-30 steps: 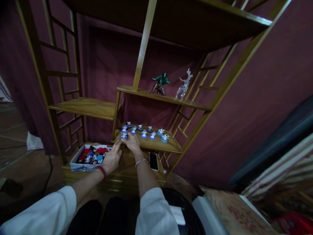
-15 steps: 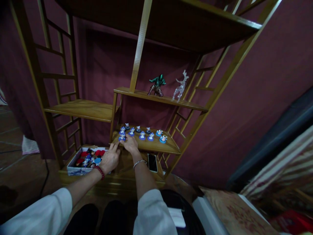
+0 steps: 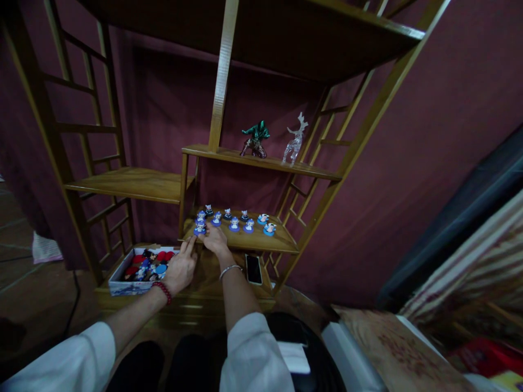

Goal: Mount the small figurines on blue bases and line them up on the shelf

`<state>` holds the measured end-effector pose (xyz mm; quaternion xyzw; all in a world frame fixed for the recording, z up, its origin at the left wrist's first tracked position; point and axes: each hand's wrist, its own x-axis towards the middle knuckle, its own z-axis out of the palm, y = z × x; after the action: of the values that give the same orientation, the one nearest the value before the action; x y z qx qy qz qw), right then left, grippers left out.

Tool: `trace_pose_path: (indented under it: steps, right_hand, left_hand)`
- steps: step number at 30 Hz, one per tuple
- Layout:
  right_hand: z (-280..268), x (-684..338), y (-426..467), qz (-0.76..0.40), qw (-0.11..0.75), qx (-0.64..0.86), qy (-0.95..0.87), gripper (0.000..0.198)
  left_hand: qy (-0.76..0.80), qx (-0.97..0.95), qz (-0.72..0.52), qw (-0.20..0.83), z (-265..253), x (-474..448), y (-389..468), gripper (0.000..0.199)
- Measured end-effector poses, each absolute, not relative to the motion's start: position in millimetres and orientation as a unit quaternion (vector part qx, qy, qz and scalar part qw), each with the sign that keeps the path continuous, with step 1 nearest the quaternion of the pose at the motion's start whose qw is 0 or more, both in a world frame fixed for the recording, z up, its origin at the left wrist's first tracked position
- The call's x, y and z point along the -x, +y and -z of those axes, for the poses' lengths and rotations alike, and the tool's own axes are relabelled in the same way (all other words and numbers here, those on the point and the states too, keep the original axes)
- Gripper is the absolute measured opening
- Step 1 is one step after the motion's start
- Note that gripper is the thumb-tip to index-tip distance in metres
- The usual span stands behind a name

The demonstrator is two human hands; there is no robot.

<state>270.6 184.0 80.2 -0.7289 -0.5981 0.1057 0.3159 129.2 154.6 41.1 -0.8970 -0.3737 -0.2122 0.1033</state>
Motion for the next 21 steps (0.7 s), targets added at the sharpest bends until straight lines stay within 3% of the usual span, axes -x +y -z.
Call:
trace_pose_path:
  steps: [7,12,21]
  right_hand:
    - [-79.4,-274.8,183.9,-0.115,0.314,0.718,-0.611,0.043]
    - [-70.3,-284.4,188.8,-0.162,0.367,0.678,-0.616,0.048]
    - [-60.6,-300.5,197.7,-0.163,0.45,0.701,-0.529,0.033]
  left_hand:
    - [-0.376,0.898,0.206,0.098,-43.0,-130.1,153.5,0.028]
    - [-0.375,0.903,0.197,0.079,-44.0,-129.8,153.7,0.027]
    - [-0.38,0.9,0.194,0.091,-42.6,-131.6,153.2,0.027]
